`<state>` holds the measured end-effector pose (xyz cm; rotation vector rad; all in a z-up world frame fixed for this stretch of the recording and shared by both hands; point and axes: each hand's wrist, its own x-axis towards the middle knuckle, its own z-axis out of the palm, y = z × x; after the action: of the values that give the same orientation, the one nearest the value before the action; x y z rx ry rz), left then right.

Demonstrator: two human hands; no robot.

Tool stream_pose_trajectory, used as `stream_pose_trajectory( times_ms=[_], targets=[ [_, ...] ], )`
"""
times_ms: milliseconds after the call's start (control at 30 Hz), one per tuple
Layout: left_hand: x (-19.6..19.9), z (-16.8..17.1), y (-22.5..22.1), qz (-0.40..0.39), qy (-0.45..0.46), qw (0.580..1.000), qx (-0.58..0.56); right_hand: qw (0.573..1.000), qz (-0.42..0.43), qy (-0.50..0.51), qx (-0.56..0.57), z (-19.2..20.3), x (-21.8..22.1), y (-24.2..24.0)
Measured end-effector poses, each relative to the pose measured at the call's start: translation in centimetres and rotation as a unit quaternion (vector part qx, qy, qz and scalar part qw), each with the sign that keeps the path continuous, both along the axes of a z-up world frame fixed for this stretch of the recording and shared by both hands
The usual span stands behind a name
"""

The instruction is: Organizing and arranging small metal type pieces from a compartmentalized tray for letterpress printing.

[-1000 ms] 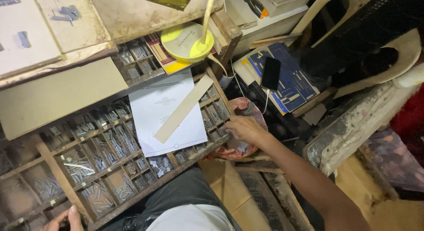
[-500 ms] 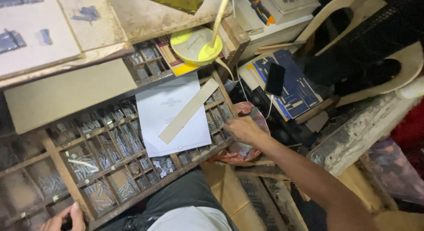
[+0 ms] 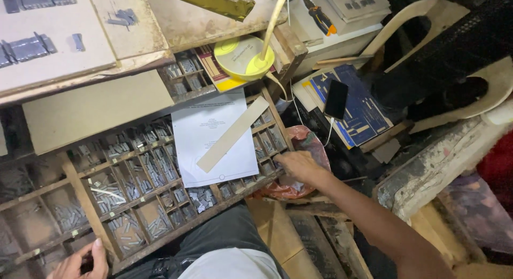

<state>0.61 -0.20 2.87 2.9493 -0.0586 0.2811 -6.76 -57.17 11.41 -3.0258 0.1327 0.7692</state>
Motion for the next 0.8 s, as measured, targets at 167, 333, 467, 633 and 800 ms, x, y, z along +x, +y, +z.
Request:
stream_pose_trajectory(
  times_ms=[167, 333, 467, 633, 800],
  targets=[
    [-0.5, 0.9, -0.3, -0.037, -0.035, 0.998, -0.025, 0.998, -0.049, 0.04, 0.002, 0.3, 0.5, 0.5],
    [0.1, 0.7, -0.2, -0.029, -0.01, 1.0, 0.006, 0.994, -0.071, 0.084, 0.021, 1.4, 1.4, 1.6],
    [-0.2, 0.4, -0.1, -0.025, -0.01, 0.999, -0.024, 0.997, -0.026, 0.067, -0.007, 0.9, 2.0, 1.1],
    [0.0, 1.0, -0.2, -0.013, 0.027, 1.0, 0.0, 0.999, 0.014, -0.014, -0.049, -0.8, 1.5, 0.3],
    [-0.2, 0.7, -0.2, -0.022, -0.005, 0.999, -0.03, 0.999, -0.021, -0.043, -0.015, -1.8, -0.9, -1.0]
  ],
)
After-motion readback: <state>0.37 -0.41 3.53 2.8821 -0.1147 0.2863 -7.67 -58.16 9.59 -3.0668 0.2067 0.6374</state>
